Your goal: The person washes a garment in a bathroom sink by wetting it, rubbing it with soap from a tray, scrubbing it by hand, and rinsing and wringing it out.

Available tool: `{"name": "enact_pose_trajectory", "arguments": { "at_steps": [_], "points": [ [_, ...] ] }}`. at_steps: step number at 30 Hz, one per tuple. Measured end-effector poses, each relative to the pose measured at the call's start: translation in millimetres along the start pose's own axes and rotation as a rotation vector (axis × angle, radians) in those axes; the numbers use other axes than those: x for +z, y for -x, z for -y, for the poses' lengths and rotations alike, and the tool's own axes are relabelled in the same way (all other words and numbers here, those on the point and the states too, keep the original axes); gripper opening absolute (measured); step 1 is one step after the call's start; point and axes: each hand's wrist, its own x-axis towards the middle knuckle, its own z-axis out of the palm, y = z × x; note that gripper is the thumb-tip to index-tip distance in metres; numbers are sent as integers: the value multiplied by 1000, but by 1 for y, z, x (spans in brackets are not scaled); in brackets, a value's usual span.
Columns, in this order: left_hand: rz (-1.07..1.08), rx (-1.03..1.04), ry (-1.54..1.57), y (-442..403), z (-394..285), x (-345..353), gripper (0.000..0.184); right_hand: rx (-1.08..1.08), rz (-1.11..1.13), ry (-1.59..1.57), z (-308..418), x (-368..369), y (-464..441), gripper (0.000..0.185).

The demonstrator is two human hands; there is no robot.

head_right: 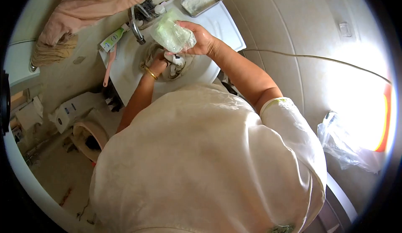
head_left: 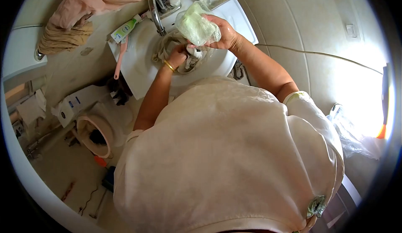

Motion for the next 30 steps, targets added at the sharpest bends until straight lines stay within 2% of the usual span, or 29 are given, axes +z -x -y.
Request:
{"name": "enact_pose_trajectory", "arguments": {
  "at_steps": [2, 5, 8, 10, 13, 16, 17, 20, 21, 24, 25, 28, 29, 30],
  "points": [
    [124, 136, -73, -5, -9, -13, 20, 48, 61, -30, 4, -8, -5, 45],
    [74, -305, 681, -5, 4, -36, 17, 34, 58, -49, 4, -3, -6, 45],
    [193, -229, 356, -32, 54, -35, 21, 46, 39, -108, -2, 6, -8, 48],
    [133, -228, 568, -44, 60, -12, 28, 75, 65, -111, -4, 5, -13, 50],
    [85, -251, 1092, -42, 40, 13, 38, 111, 137, -99, -8, 3, -19, 50],
    [169, -272, 1416, -35, 18, 22, 47, 36, 47, -99, 1, 6, -23, 45],
    [195, -276, 1483, -33, 12, 25, 51, -8, 67, -132, 1, 10, -25, 43],
    [254, -262, 1646, -29, 1, 33, 61, -196, -71, -20, 1, 15, -30, 41],
    [266, -255, 1690, -26, -2, 35, 64, -240, -232, 79, 4, 32, -22, 42],
    [236, -223, 1766, -18, -9, 35, 74, -317, -314, 475, 5, 21, -6, 50],
    [199, -213, 1775, -15, -11, 34, 77, -316, -411, 539, 5, 28, 4, 50],
    [-54, -282, 1737, -11, -17, 30, 94, -209, -411, 1062, 0, 2, 22, 52],
    [-44, -252, 1675, -13, -14, 28, 92, -255, -440, 1018, -17, -10, 17, 55],
    [-33, -223, 1613, -18, -10, 25, 90, -245, -522, 1321, -24, 3, 20, 53]
  ]
}}
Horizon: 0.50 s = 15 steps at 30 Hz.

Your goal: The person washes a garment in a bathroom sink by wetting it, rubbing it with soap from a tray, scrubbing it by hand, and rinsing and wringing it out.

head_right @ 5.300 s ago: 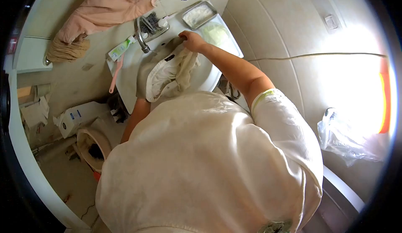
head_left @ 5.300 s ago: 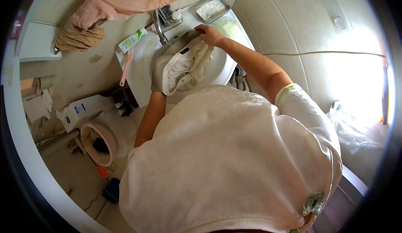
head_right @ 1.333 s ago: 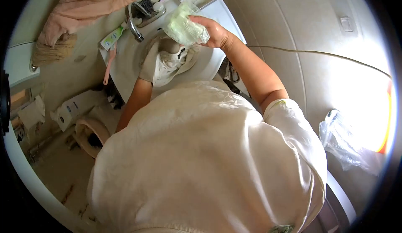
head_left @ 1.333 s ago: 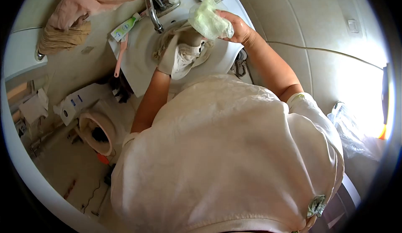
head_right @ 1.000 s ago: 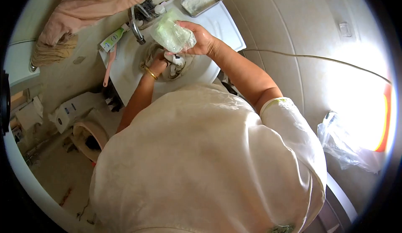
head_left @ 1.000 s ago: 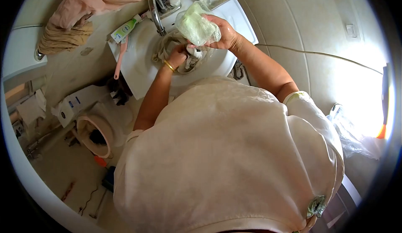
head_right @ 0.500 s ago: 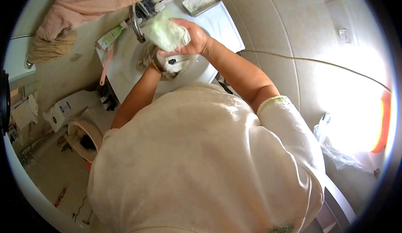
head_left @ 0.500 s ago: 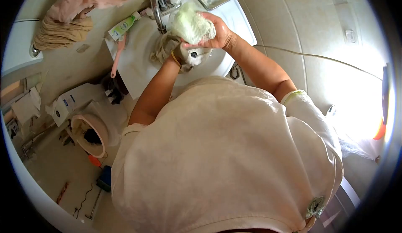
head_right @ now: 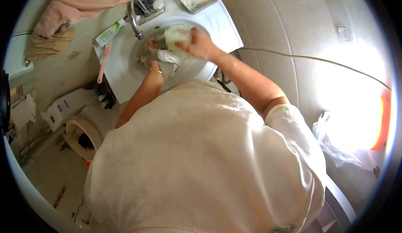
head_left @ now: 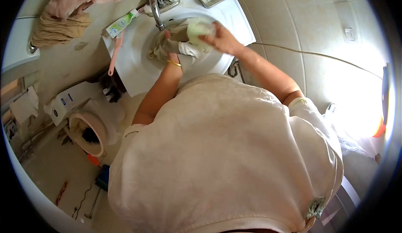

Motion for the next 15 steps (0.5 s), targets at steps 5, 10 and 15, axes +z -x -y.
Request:
{"name": "enact_pose_trajectory", "arguments": {
  "at_steps": [5, 10, 15],
  "points": [
    [-29, 53, -33, -2, 4, 12, 78, -202, -196, 805, -37, 39, -6, 50],
    [-344, 327, -282, -9, 9, 14, 76, -78, -58, 771, -43, 31, -23, 52],
    [291, 58, 114, -3, 2, 10, 84, -409, -254, 721, -9, 60, 8, 51]
  ]
}}
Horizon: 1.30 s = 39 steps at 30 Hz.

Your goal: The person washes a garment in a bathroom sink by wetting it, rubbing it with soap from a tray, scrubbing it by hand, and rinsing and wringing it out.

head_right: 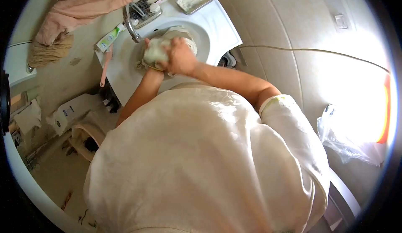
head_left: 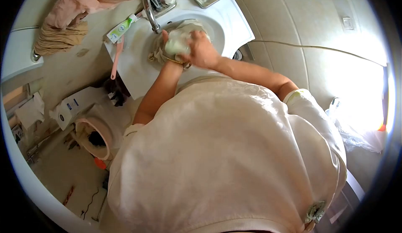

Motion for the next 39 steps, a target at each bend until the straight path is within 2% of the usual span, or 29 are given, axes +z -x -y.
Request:
{"name": "enact_pose_trajectory", "arguments": {
  "at_steps": [1, 2, 3, 5, 7, 8, 11, 12, 13, 15, 17, 18, 19, 21, 23, 25, 27, 29, 30, 33, 34, 35, 37, 38, 39],
  "points": [
    [311, -14, 119, -7, -6, -34, 83, 123, 11, 12, -19, 9, -11, 49],
    [-242, -5, -50, -5, 3, -3, 81, 244, 20, 26, -39, 13, -24, 48],
    [-321, -50, -47, -2, 6, 2, 82, 362, 85, 28, -55, 10, -32, 47],
    [-280, -35, 1, 0, 10, 0, 83, 384, 95, 22, -73, 21, -30, 46],
    [-320, 106, -200, 1, 2, -15, 85, 123, -73, -3, -20, 8, 0, 49],
    [-199, 10, -103, 8, 7, 27, 86, 9, -109, -68, -7, 11, 12, 51],
    [-464, 146, -152, 6, -2, 10, 86, 52, -22, -184, -14, 9, 4, 52],
    [-419, 153, -122, 3, -3, 3, 85, 203, -53, -138, -25, 12, -6, 52],
    [-348, 129, -93, 2, 2, 6, 84, 302, 75, -8, -43, 7, -18, 52],
    [-364, 114, -119, 0, 5, 14, 85, 432, 87, -35, -55, 9, -25, 51],
    [-350, 80, -127, 6, 2, 15, 86, 322, 4, -121, -17, 7, -5, 52],
    [-342, 66, -129, 8, -2, 15, 87, 110, 24, -227, -5, 6, 10, 56],
    [-253, 21, -103, 12, -7, 10, 88, -22, 74, -161, 10, -7, 16, 57],
    [-74, -71, -56, 15, -17, -5, 89, -94, -1, -177, -5, 7, 9, 55],
    [-433, 118, -278, 0, -9, -6, 88, 202, -81, -157, -28, 16, -13, 52],
    [-138, 11, 44, 0, -7, -3, 88, 415, 40, 6, -48, 9, -33, 52],
    [-226, 46, -39, -1, -7, -8, 90, 344, -6, -55, -37, 10, -23, 52],
    [-317, 36, -192, 6, -10, -6, 91, 65, 17, -186, -4, 7, 4, 59],
    [-293, -20, -182, 12, -10, 4, 92, -72, 51, -226, 6, 1, 12, 65],
    [-3, -10, -82, 6, -17, -36, 92, -34, -61, -178, -15, 18, -2, 57],
    [-500, 148, -401, -2, 1, 19, 91, 107, -175, -86, -35, 36, -13, 55],
    [-372, 54, -134, -1, -2, -4, 90, 244, -83, -75, -49, 34, -24, 55],
    [32, -74, 264, 0, 1, -7, 91, 514, 105, -58, -66, 24, -34, 55],
    [-19, -62, 188, 2, -4, -13, 92, 376, 79, 60, -57, 38, -25, 57],
    [-64, -52, 118, 4, -12, -24, 93, 287, -87, -32, -38, 40, -7, 56]
  ]
}}
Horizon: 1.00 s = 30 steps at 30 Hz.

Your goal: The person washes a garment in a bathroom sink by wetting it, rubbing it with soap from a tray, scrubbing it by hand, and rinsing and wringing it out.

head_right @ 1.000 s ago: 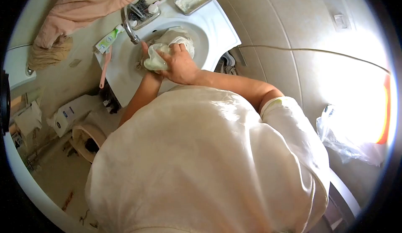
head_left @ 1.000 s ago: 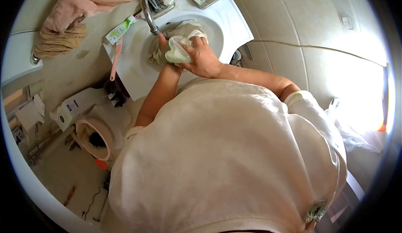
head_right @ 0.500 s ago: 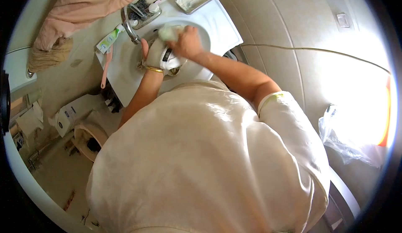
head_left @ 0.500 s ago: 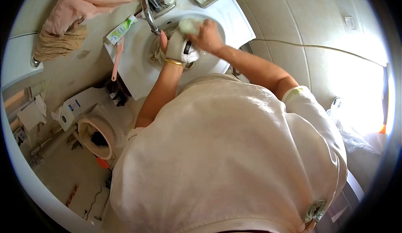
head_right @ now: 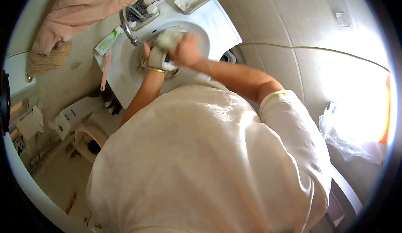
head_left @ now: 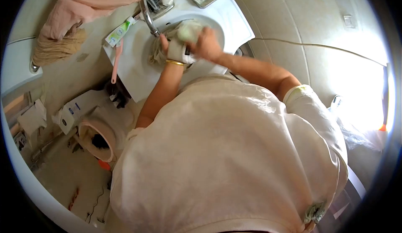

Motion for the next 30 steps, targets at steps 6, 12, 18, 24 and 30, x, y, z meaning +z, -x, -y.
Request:
{"name": "enact_pose_trajectory", "arguments": {
  "at_steps": [6, 12, 18, 24, 30],
  "points": [
    [-313, 120, -245, -1, 10, 24, 85, -186, 127, -137, 16, -22, 11, 55],
    [-174, -4, -144, -3, 16, 20, 73, 23, 65, 39, 2, -1, 10, 61],
    [-120, -85, -24, 2, -6, -42, 46, -83, 93, -257, -17, 3, 18, 59],
    [-548, 43, -434, 8, 2, -31, 43, 709, 260, -1378, -53, -54, -5, 57],
    [-416, -302, -224, 15, 6, -14, 50, 933, 209, -1598, -59, -47, 2, 48]
  ]
}}
